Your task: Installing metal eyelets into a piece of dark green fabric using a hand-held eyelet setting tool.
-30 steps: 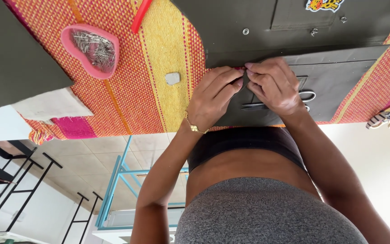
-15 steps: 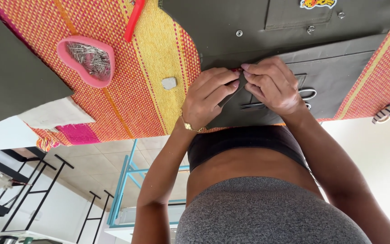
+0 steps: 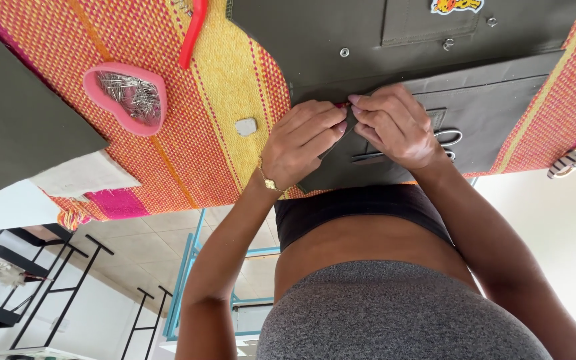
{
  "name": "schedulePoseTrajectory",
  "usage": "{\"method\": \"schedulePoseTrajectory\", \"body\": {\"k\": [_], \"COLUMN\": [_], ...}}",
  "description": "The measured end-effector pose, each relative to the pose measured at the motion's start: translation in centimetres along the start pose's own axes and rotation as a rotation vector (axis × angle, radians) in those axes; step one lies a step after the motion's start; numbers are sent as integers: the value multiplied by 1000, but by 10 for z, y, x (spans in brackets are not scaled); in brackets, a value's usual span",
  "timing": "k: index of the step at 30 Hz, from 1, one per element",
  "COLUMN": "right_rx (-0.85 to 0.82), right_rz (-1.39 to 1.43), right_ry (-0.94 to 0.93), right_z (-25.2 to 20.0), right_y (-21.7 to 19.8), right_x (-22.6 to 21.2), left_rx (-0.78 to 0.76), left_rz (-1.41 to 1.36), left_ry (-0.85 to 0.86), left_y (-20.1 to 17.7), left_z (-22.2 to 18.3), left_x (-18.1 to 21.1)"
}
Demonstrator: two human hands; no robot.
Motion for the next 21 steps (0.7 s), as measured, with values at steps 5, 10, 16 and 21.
{"method": "schedulePoseTrajectory", "body": {"k": [5, 10, 16, 21], "right_rx": [9, 21, 8, 12], "right_rz": [12, 32, 0, 56], "right_ry": [12, 66, 143, 147], "right_z": [5, 10, 6, 5], "right_y": [0, 0, -2, -1], "right_x": [-2, -3, -2, -2], "left_rx": [62, 65, 89, 123], "left_rz": [20, 190, 142, 146], "left_ry": [-82, -178, -124, -83], "left_y": [12, 18, 8, 12], "left_z": [-19, -20, -6, -7], "left_x": [4, 13, 16, 19]}}
Point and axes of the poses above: each hand's wrist, its own z-axis towards the middle knuckle, its own y-axis out of the palm, x = y × z, the point moved 2 cm from there along z, towards the middle knuckle, and after that the axes turned 4 degrees about y, right-handed, at the moved point
